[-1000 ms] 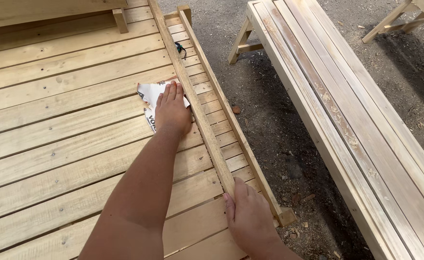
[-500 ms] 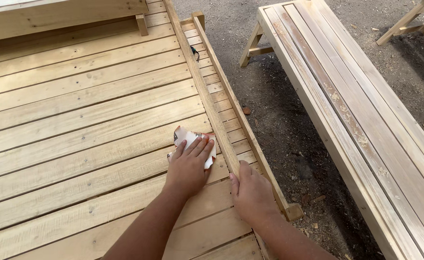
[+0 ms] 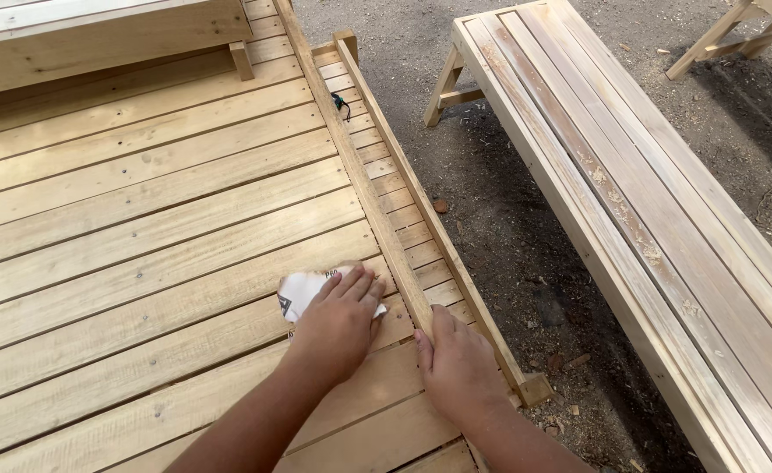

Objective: The person sands the slatted top and edge rails of a wooden bench-like furniture piece using a folded sheet of P80 sandpaper, rubbing along the planks and edges while steadying the frame with the other hand, working across different sections of the surface.

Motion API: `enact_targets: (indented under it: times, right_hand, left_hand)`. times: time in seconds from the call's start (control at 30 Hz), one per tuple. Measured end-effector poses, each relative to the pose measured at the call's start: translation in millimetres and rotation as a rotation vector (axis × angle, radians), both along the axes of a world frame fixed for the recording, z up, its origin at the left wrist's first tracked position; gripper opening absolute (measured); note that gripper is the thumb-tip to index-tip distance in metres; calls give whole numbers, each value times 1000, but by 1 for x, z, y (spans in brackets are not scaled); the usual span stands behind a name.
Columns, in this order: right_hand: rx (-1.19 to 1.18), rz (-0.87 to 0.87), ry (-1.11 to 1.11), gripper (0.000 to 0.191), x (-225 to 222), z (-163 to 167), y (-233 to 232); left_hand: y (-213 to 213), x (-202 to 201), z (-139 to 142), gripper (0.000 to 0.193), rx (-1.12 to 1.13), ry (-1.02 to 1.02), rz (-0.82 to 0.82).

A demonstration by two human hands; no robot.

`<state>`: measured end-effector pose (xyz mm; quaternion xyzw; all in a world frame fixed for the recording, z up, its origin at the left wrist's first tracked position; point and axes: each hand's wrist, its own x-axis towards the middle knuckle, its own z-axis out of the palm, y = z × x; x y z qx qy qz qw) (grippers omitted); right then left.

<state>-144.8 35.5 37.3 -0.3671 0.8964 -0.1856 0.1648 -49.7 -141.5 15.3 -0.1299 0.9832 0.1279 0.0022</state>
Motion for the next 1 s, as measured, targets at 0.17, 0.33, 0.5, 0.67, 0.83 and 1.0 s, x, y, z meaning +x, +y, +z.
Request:
enact_targets:
  times: [0.17, 0.33, 0.5, 0.67, 0.83, 1.0]
  right_hand:
    - [-7, -13, -19, 42, 1, 0, 0]
    - [-2, -27, -40, 39, 2, 6, -1]
    - [1, -27, -58, 42, 1, 5, 0]
    - [-77, -3, 15, 45, 1, -2, 0]
    - [-26, -27, -19, 44, 1, -2, 1]
    - [-23, -15, -16, 44, 1, -2, 1]
  left_hand:
    - [83, 112, -62, 53, 95, 187, -66]
    - [93, 155, -91, 57, -410, 423, 106]
    - [65, 118, -61, 95, -272, 289, 262]
    - [2, 19, -36, 84, -31, -83, 307]
    - [-47, -70, -34, 68, -4, 78, 356]
    - [45, 6, -19, 76, 150, 55, 105]
